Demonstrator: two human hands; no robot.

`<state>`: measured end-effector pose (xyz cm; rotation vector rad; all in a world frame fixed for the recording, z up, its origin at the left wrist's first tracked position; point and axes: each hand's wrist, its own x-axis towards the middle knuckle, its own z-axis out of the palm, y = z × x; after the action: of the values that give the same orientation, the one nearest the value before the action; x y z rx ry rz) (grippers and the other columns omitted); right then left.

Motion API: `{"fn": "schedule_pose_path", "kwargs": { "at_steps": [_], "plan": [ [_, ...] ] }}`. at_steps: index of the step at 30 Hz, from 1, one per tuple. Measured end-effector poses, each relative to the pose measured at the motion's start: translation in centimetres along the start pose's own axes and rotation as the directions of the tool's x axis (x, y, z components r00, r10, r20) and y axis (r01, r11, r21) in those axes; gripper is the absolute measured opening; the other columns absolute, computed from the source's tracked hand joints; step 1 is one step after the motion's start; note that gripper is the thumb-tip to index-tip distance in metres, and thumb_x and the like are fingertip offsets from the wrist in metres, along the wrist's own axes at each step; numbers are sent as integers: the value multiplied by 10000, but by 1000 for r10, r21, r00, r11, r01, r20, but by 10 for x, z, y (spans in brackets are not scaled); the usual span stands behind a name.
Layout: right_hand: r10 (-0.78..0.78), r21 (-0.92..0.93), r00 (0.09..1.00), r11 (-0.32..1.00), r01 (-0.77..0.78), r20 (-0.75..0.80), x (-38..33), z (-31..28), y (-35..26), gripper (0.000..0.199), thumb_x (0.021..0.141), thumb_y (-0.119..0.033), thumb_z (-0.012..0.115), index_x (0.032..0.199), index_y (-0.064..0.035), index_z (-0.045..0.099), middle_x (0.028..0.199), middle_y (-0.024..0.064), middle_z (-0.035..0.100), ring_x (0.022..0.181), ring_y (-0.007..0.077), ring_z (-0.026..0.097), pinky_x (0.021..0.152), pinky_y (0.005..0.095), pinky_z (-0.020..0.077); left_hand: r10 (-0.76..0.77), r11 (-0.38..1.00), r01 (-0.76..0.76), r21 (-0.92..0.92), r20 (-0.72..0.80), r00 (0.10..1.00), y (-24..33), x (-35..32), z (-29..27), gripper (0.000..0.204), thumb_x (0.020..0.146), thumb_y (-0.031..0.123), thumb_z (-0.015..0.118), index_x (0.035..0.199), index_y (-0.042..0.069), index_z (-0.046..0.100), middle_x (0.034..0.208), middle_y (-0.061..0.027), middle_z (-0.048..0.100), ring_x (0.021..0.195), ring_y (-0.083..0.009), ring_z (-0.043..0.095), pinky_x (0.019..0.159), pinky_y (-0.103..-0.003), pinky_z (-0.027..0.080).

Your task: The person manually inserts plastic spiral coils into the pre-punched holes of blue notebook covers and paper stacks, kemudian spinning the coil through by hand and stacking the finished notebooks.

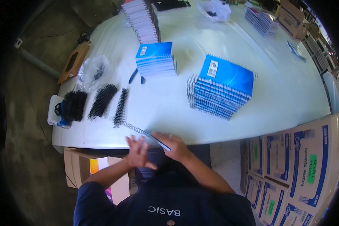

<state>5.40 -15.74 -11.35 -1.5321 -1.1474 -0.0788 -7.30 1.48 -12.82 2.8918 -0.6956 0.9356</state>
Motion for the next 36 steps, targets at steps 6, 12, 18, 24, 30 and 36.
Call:
{"fn": "schedule_pose_path", "kwargs": {
  "at_steps": [6,12,18,24,30,36],
  "plan": [
    [51,18,998,999,-52,45,-5,10,-4,505,712,98,560,1195,-47,587,1123,158,628,1008,304,622,860,358,504,-393,871,391,-298,55,918,-15,5,27,963,797,759,352,1413,24,263,1402,-325,247,1290,-523,232,1000,-662,161],
    [-9,-33,995,999,12,100,2,4,-11,466,722,88,535,1169,-27,597,1098,172,634,1002,320,623,859,386,505,-253,947,303,103,-335,907,-42,65,-13,1009,774,749,412,1354,-71,323,1391,-326,268,1263,-534,278,1025,-620,207],
    [34,-29,998,999,-33,44,6,2,-5,417,733,65,557,1138,-20,609,1068,179,641,936,331,642,810,389,523,90,975,-97,-198,-46,995,8,11,5,920,749,727,486,1413,112,324,1445,-265,238,1307,-513,237,1041,-608,210],
    [234,23,968,971,-237,86,0,16,-6,388,761,53,547,1139,-16,601,1058,194,640,975,355,626,828,390,512,-376,896,324,-305,-131,917,-10,62,3,948,737,731,496,1417,97,313,1448,-234,272,1304,-466,281,1019,-610,226],
    [148,66,969,984,-163,197,11,11,-3,376,785,-66,610,1160,-64,585,1087,174,627,983,371,597,834,420,489,-165,985,154,-81,-152,975,-20,39,14,1017,749,750,454,1393,-16,271,1367,-342,266,1245,-535,283,1008,-641,184],
    [267,186,957,940,-284,112,23,-3,3,369,806,-52,607,1174,-60,584,1087,162,637,985,317,627,845,361,483,-148,930,147,-337,22,989,11,38,20,854,811,661,467,1339,-5,392,1394,-312,283,1301,-515,230,1023,-634,176]
  ]
}}
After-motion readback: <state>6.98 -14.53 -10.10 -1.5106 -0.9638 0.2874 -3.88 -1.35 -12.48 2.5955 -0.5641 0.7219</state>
